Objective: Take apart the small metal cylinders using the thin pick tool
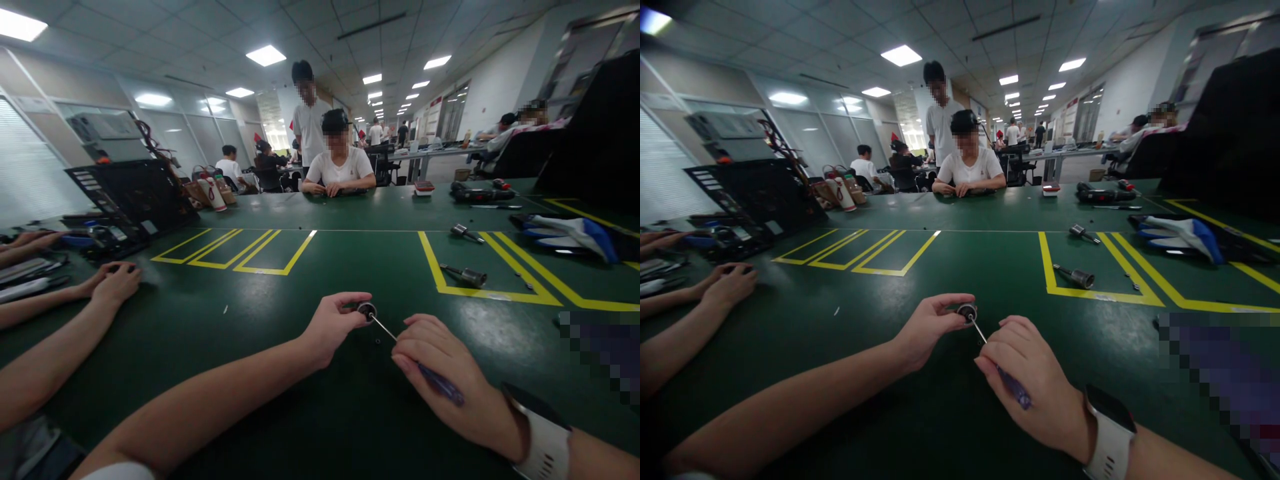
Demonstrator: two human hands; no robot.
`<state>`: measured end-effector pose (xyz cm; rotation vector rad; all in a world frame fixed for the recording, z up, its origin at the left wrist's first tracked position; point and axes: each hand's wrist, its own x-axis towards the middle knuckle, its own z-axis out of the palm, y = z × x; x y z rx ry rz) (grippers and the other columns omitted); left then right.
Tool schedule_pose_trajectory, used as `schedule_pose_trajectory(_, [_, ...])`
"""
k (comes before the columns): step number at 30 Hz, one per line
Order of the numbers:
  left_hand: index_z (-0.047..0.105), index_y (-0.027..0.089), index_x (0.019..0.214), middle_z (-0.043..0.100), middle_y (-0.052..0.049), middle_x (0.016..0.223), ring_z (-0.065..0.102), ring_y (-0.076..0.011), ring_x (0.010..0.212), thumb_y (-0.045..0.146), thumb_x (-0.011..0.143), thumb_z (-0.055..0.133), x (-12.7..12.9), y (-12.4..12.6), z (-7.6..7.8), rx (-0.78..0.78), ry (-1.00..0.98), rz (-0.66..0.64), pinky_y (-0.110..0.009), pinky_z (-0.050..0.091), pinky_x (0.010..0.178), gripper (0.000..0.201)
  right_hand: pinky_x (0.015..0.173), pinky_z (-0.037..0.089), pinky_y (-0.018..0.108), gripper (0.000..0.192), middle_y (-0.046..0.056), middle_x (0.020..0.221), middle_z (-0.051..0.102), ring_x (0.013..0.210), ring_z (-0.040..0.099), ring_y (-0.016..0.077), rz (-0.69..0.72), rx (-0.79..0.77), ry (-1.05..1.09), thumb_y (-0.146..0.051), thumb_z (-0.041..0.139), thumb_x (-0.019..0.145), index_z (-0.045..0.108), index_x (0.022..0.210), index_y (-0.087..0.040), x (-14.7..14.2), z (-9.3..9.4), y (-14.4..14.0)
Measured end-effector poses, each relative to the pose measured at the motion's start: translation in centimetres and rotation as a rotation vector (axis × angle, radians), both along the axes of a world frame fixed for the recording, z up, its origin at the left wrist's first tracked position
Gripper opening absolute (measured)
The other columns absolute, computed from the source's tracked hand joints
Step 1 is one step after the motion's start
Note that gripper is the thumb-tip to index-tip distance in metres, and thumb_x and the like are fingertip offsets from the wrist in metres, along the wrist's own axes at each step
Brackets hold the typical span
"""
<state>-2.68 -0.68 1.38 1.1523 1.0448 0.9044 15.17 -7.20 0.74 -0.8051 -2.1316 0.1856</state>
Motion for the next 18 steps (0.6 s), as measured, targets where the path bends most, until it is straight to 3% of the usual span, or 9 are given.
schedule_pose_trajectory(18, [0.068,0.011,0.087,0.070,-0.006,0.079,0.067,-0.0166,0.076,0.010,0.068,0.065,0.21,-0.31,-0.41,0.138,0.060,-0.026,-0.031,0.054,0.074,0.020,0.082,0.046,0.041,0.011,0.003,0.075,0.062,0.069,0.057,0.0151,-0.024,0.101,-0.114,-0.011,0.048,0.085,0.055,0.085,-0.019,-0.56,-0.44,-0.30])
